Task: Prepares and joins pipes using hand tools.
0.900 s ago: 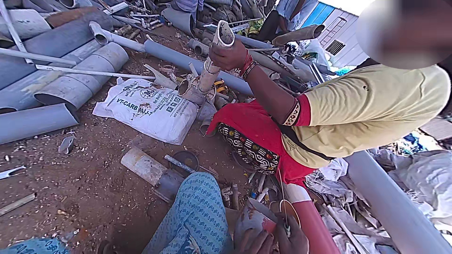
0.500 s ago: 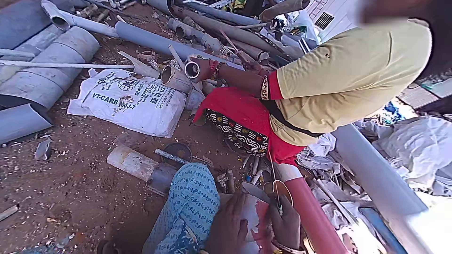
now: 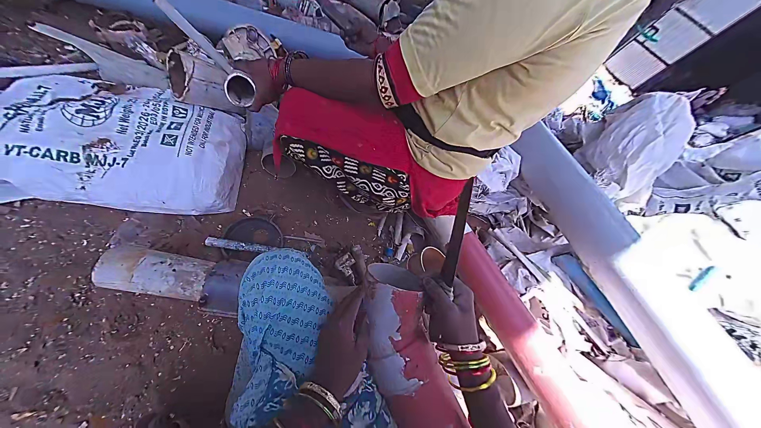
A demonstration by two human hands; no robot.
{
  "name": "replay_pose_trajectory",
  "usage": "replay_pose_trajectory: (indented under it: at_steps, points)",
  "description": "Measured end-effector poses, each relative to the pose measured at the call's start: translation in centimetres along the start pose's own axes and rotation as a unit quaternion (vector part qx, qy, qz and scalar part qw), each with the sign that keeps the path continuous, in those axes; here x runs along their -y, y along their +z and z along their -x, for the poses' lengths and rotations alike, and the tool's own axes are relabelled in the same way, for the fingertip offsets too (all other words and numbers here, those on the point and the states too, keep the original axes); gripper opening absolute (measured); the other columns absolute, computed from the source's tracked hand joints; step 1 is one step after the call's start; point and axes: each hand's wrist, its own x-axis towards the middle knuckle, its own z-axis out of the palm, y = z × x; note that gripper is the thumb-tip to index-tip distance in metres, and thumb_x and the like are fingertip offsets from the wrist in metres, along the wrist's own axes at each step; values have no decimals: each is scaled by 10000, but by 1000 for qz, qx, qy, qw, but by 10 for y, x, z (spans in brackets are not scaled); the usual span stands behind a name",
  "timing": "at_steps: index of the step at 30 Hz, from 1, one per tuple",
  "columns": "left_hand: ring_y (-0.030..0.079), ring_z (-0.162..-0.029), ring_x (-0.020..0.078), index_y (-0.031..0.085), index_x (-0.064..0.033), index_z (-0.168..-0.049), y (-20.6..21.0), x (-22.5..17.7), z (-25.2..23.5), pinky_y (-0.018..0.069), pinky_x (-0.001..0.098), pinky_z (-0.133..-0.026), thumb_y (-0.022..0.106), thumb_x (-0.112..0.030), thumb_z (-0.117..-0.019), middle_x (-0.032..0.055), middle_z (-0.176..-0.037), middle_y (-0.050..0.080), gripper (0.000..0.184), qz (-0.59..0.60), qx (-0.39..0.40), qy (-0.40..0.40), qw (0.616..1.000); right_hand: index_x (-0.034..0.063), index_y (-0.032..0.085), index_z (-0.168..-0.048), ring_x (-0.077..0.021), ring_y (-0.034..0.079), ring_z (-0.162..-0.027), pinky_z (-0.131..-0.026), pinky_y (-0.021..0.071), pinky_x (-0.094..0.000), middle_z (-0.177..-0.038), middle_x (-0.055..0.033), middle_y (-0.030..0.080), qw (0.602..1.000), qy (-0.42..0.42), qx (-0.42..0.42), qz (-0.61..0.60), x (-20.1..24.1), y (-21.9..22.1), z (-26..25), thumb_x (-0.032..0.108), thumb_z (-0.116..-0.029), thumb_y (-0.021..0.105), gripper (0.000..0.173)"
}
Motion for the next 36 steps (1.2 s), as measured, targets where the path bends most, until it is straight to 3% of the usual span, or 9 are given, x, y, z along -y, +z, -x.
replay_pose_trajectory:
  at_steps: [6, 9, 13, 17, 20, 27, 32, 34, 36]
  points:
    - [669, -1192, 304, 614, 76, -1343, -7, 2, -7, 521, 392, -1024, 470, 39, -987, 242, -1276, 674, 386, 60, -8, -44, 997, 87, 636, -906, 53, 510, -483, -461, 446, -125, -645, 139, 601, 1000, -11, 8, 0, -3, 0, -1, 31, -935, 507, 144]
    - [690, -1131, 301, 646, 84, -1295, -12, -2, -9, 527, 384, -997, 510, 42, -982, 255, -1229, 689, 345, 67, -14, -59, 996, 89, 633, -901, 57, 520, -494, -470, 454, -125, -649, 141, 604, 1000, -15, -2, 5, -3, 2, 1, 27, -926, 517, 133]
    - [709, -1072, 246, 696, 51, -1218, -17, -9, -14, 557, 339, -951, 618, -89, -1001, 214, -1187, 706, 270, 57, 21, -114, 992, 92, 641, -903, 72, 527, -514, -486, 458, -119, -667, 151, 609, 999, -31, -10, 30, -2, 4, 3, 32, -911, 529, 127]
    - [681, -1121, 261, 721, 26, -1182, -21, -13, -24, 530, 371, -998, 618, -137, -1011, 192, -1226, 692, 257, 35, 50, -155, 986, 93, 639, -892, 70, 518, -497, -474, 455, -121, -643, 153, 590, 998, -43, -17, 44, -4, 7, 3, 55, -898, 543, 103]
    - [657, -1183, 280, 709, 27, -1208, -26, -18, -31, 488, 398, -1062, 585, -146, -1029, 196, -1248, 687, 278, 30, 84, -186, 978, 64, 638, -909, 67, 517, -484, -466, 457, -128, -638, 144, 589, 997, -43, -27, 63, -2, 8, 4, 54, -890, 543, 97]
    - [667, -1124, 329, 693, 33, -1180, -34, -21, -40, 496, 477, -1013, 563, -187, -1031, 211, -1156, 703, 296, -10, 147, -191, 970, -4, 626, -919, 65, 526, -516, -506, 478, -140, -683, 106, 603, 994, -48, -18, 94, 5, 9, 7, -22, -913, 542, 85]
    - [658, -1133, 371, 684, 54, -1186, -36, -20, -39, 487, 502, -1012, 525, -190, -1046, 248, -1148, 693, 323, -20, 163, -181, 970, 11, 614, -890, 63, 517, -494, -497, 483, -150, -634, 120, 575, 994, -54, -12, 92, 6, 11, 9, -7, -918, 541, 80]
    - [651, -1155, 392, 670, 60, -1217, -36, -20, -39, 476, 521, -1029, 508, -204, -1060, 265, -1169, 688, 348, -22, 163, -178, 970, 21, 605, -841, 66, 508, -462, -470, 478, -143, -596, 127, 563, 994, -61, -23, 83, 7, 14, 9, -17, -899, 552, 87]
    - [646, -1171, 405, 603, 39, -1346, -36, -20, -36, 471, 532, -1043, 504, -199, -1065, 272, -1214, 674, 381, -18, 147, -166, 975, 25, 591, -869, 58, 506, -473, -489, 477, -153, -598, 135, 546, 994, -60, -9, 95, 7, 12, 9, -12, -907, 526, 84]
